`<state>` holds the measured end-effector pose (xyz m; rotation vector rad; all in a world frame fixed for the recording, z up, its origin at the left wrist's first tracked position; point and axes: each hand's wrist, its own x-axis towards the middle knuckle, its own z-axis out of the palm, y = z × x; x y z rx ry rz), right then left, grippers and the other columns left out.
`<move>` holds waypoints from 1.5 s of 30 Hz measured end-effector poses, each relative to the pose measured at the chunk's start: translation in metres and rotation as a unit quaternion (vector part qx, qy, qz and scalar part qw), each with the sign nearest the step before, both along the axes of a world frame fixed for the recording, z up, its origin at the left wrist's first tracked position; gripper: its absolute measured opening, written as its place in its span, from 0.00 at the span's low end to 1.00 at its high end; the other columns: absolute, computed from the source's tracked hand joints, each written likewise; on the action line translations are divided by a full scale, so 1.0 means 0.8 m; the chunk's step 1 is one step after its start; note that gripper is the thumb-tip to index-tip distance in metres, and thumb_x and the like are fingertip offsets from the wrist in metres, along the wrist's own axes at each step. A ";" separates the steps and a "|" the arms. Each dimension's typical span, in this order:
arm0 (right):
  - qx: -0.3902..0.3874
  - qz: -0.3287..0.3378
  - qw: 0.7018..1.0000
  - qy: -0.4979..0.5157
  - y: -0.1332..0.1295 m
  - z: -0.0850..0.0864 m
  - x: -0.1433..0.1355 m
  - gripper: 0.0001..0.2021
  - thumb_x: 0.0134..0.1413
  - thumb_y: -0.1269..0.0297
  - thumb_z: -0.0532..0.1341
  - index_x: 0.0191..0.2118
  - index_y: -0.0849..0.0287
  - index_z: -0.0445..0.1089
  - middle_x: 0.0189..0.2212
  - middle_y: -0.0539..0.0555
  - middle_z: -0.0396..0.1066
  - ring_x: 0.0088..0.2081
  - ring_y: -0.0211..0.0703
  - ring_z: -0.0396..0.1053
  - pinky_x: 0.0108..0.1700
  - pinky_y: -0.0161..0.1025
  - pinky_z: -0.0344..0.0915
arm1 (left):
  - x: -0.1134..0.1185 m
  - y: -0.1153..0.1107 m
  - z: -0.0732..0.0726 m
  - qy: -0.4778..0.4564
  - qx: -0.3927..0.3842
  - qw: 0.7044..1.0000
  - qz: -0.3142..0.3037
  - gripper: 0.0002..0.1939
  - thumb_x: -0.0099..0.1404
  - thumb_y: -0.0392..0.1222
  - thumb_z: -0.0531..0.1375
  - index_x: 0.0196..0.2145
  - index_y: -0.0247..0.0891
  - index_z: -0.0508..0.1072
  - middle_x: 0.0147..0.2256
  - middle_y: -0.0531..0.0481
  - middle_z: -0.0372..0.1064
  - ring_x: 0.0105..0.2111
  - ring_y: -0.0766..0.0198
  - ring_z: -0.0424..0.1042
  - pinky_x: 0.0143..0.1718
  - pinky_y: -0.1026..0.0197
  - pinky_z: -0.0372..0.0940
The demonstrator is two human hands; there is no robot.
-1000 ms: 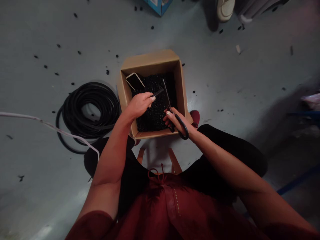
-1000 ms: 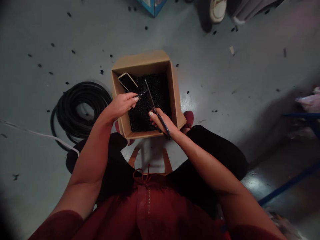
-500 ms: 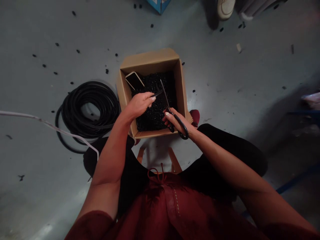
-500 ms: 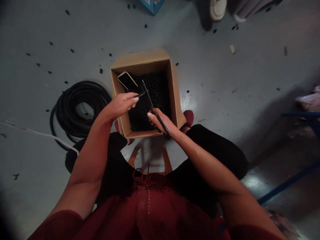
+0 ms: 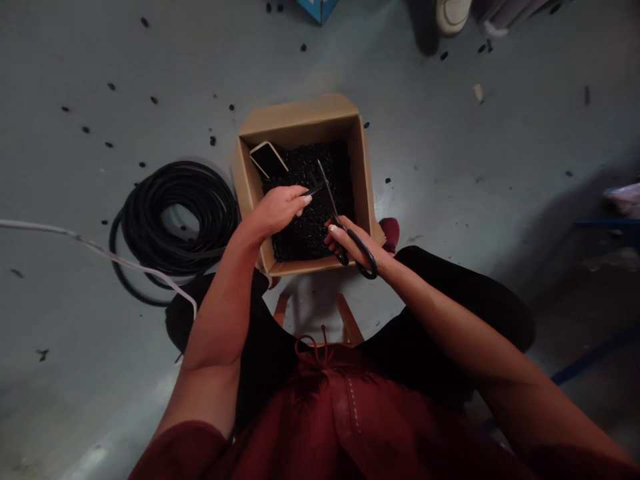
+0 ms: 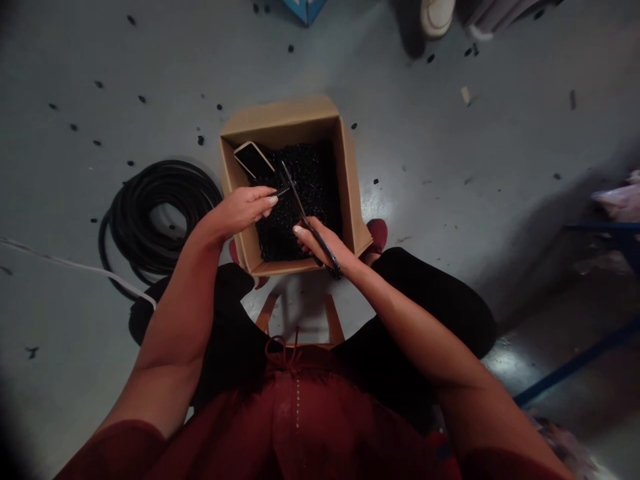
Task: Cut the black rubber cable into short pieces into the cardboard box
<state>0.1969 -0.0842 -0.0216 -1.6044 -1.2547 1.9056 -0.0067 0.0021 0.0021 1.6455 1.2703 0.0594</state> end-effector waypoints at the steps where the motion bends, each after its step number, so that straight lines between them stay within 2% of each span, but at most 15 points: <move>1: 0.002 0.005 1.000 -0.005 0.000 0.000 0.000 0.14 0.64 0.50 0.57 0.45 0.56 0.64 0.34 0.52 0.70 0.32 0.39 0.70 0.34 0.36 0.67 | 0.000 0.000 0.000 0.003 -0.001 1.000 -0.002 0.14 0.68 0.44 0.50 0.31 0.35 0.71 0.27 0.50 0.67 0.30 0.64 0.65 0.35 0.61 0.61; 6: 0.012 0.018 0.998 -0.063 -0.004 -0.003 0.001 0.17 0.64 0.45 0.54 0.43 0.55 0.64 0.27 0.49 0.66 0.27 0.39 0.65 0.30 0.36 0.63 | 0.003 -0.003 -0.002 0.017 -0.002 1.000 0.004 0.14 0.68 0.43 0.50 0.31 0.36 0.71 0.28 0.49 0.69 0.30 0.64 0.67 0.36 0.60 0.62; 11: 0.028 0.002 0.995 -0.091 -0.009 -0.010 -0.001 0.18 0.63 0.43 0.54 0.39 0.54 0.63 0.26 0.49 0.64 0.28 0.39 0.62 0.29 0.36 0.59 | 0.007 -0.005 -0.003 0.029 -0.021 0.999 0.000 0.14 0.69 0.41 0.50 0.29 0.36 0.68 0.28 0.49 0.71 0.28 0.66 0.68 0.35 0.62 0.64; 15: 0.036 0.012 0.994 -0.104 -0.009 -0.013 -0.001 0.17 0.62 0.44 0.54 0.37 0.54 0.61 0.25 0.48 0.62 0.28 0.40 0.61 0.30 0.37 0.57 | 0.009 -0.005 -0.003 0.041 -0.034 0.998 -0.018 0.14 0.69 0.40 0.49 0.28 0.36 0.67 0.28 0.49 0.72 0.26 0.67 0.69 0.34 0.63 0.63; 19: 0.059 0.039 0.988 -0.134 -0.006 -0.009 -0.001 0.14 0.61 0.48 0.54 0.35 0.54 0.59 0.25 0.48 0.62 0.28 0.41 0.61 0.31 0.37 0.56 | 0.008 -0.005 -0.005 0.064 -0.012 0.997 -0.038 0.15 0.70 0.40 0.49 0.26 0.36 0.68 0.28 0.48 0.72 0.26 0.66 0.68 0.34 0.62 0.63; 23: 0.065 0.058 0.984 -0.156 -0.007 -0.012 -0.002 0.14 0.62 0.50 0.54 0.33 0.54 0.58 0.25 0.49 0.64 0.28 0.41 0.62 0.32 0.38 0.55 | 0.006 -0.005 -0.014 0.095 0.008 0.993 -0.073 0.15 0.69 0.39 0.49 0.27 0.36 0.70 0.28 0.47 0.72 0.28 0.64 0.69 0.35 0.62 0.63; 28: 0.037 0.059 0.988 -0.138 -0.017 -0.026 -0.007 0.13 0.61 0.50 0.55 0.33 0.54 0.58 0.23 0.48 0.61 0.26 0.40 0.60 0.30 0.36 0.54 | 0.006 -0.006 -0.033 0.173 0.020 0.976 -0.130 0.15 0.69 0.40 0.50 0.28 0.36 0.73 0.27 0.46 0.72 0.31 0.60 0.71 0.37 0.61 0.63; 32: -0.004 0.041 0.994 -0.097 -0.028 -0.033 -0.013 0.13 0.61 0.50 0.55 0.33 0.53 0.56 0.21 0.45 0.57 0.23 0.37 0.57 0.27 0.34 0.53 | 0.009 -0.008 -0.035 0.203 -0.002 0.970 -0.134 0.14 0.68 0.39 0.51 0.30 0.36 0.75 0.30 0.43 0.74 0.34 0.57 0.73 0.38 0.59 0.63; 38: -0.020 0.044 0.994 -0.094 -0.034 -0.039 -0.017 0.13 0.61 0.50 0.55 0.33 0.53 0.57 0.20 0.44 0.56 0.22 0.37 0.57 0.26 0.34 0.52 | 0.010 -0.010 -0.031 0.228 -0.003 0.960 -0.162 0.15 0.69 0.39 0.51 0.31 0.35 0.76 0.33 0.40 0.75 0.38 0.55 0.74 0.39 0.59 0.62; 45: 0.001 0.076 0.989 -0.128 -0.034 -0.042 -0.018 0.13 0.61 0.52 0.55 0.31 0.54 0.57 0.21 0.46 0.59 0.24 0.39 0.59 0.30 0.36 0.55 | 0.006 -0.013 -0.050 0.220 -0.024 0.965 -0.143 0.15 0.69 0.42 0.54 0.33 0.35 0.78 0.31 0.41 0.76 0.35 0.56 0.74 0.37 0.60 0.63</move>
